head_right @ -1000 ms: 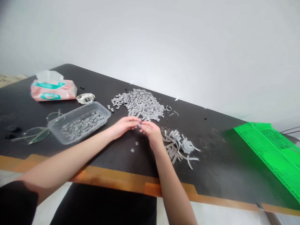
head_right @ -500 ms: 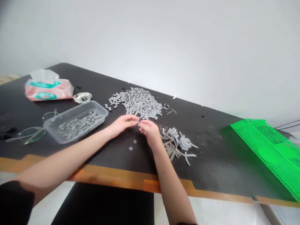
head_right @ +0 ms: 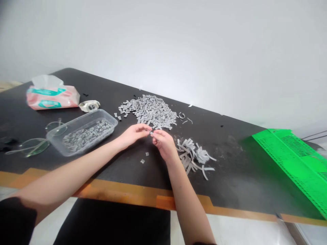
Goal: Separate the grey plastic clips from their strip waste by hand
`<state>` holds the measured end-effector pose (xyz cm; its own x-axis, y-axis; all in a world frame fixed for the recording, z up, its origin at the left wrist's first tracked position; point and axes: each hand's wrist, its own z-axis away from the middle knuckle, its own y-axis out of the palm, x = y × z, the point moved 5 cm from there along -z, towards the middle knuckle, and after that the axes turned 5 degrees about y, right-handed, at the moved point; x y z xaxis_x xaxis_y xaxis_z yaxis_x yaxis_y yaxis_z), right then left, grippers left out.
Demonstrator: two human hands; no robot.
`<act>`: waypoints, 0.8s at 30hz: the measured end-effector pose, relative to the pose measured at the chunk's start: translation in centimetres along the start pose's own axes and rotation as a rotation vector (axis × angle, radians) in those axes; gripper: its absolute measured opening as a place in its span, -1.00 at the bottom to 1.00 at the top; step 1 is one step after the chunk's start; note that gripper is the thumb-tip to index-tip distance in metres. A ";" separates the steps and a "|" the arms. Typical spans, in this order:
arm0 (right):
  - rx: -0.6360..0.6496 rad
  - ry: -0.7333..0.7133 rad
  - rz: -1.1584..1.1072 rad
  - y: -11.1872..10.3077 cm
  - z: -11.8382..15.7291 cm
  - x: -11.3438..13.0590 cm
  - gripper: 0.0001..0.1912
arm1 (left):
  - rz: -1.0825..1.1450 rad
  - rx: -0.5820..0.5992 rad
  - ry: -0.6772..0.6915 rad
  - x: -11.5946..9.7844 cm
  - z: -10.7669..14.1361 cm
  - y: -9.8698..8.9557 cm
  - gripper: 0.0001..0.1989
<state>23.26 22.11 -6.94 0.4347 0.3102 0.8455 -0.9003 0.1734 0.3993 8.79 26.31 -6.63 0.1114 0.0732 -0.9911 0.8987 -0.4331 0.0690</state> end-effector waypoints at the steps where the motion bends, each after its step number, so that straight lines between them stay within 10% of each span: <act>1: -0.001 0.003 -0.003 0.0 0.0 0.0 -0.63 | 0.001 -0.002 0.001 0.0 0.0 0.0 -0.76; 24: 0.024 -0.034 0.113 -0.1 -0.1 -0.2 -0.64 | -0.174 -0.007 0.093 -1.0 0.3 0.2 -0.78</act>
<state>23.32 22.13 -7.17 0.3302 0.2946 0.8968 -0.9438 0.1169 0.3091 8.68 25.86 -5.67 -0.0074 0.2294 -0.9733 0.9108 -0.4003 -0.1013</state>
